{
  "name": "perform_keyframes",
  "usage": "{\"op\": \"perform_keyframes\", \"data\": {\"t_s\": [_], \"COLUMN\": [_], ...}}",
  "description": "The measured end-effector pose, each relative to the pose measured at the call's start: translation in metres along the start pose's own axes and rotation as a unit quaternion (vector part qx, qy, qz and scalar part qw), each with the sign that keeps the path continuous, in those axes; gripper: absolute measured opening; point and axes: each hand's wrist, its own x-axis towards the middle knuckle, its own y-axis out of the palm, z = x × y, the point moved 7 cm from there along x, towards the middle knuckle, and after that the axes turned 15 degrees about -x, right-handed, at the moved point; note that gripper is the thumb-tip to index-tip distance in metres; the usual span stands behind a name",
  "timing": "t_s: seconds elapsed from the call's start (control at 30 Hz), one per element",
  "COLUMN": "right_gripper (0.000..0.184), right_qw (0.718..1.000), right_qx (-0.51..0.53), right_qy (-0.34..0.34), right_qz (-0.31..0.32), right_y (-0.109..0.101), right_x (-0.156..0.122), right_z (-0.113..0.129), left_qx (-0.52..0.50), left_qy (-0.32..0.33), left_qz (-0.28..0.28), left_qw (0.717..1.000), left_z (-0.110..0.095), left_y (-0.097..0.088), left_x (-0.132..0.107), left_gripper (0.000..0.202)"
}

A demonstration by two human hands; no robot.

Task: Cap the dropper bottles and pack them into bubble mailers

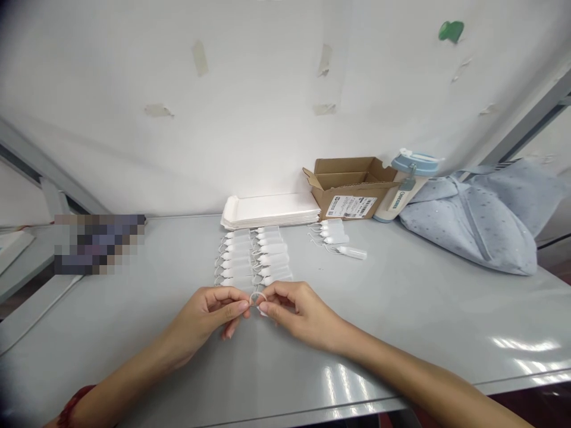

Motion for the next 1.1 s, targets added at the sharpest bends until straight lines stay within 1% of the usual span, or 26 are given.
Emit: {"op": "perform_keyframes", "data": {"t_s": [0.17,0.3,0.47,0.63,0.73,0.83,0.9,1.03,1.1], "right_gripper": [0.021,0.018,0.017,0.020,0.022,0.023,0.026,0.026,0.026], "right_qw": [1.000,0.999,0.999,1.000,1.000,0.999,0.998,0.994,0.993], "right_qx": [-0.021,-0.038,-0.031,-0.003,-0.009,-0.042,-0.059,-0.101,-0.114], "right_qy": [-0.012,-0.021,-0.018,-0.009,-0.019,-0.009,0.004,-0.013,-0.016], "right_qz": [-0.017,-0.026,-0.025,-0.024,-0.022,-0.019,-0.021,-0.039,-0.036], "right_y": [0.000,0.001,0.004,0.005,0.003,0.000,-0.002,-0.004,-0.003], "right_x": [-0.001,-0.001,-0.003,-0.003,-0.003,-0.003,-0.003,-0.002,-0.002], "right_z": [0.001,0.002,0.002,0.003,0.006,0.004,0.001,0.002,0.002], "left_qx": [0.020,0.040,0.081,0.090,0.090,0.075,0.066,0.073,0.081], "left_qy": [0.018,0.033,0.039,0.042,0.063,0.089,0.094,0.090,0.088], "left_qz": [0.002,-0.007,-0.019,-0.006,-0.014,-0.057,-0.078,-0.076,-0.071], "left_qw": [1.000,0.999,0.996,0.995,0.994,0.992,0.990,0.990,0.990], "left_z": [0.003,0.004,0.003,0.002,-0.004,-0.012,-0.014,-0.014,-0.013], "left_y": [0.001,0.003,0.008,0.012,0.009,-0.001,-0.006,-0.005,-0.003], "left_x": [0.001,0.000,-0.003,-0.004,-0.005,-0.007,-0.007,-0.006,-0.006], "left_gripper": [0.025,0.023,0.022,0.022,0.021,0.019,0.019,0.019,0.020]}}
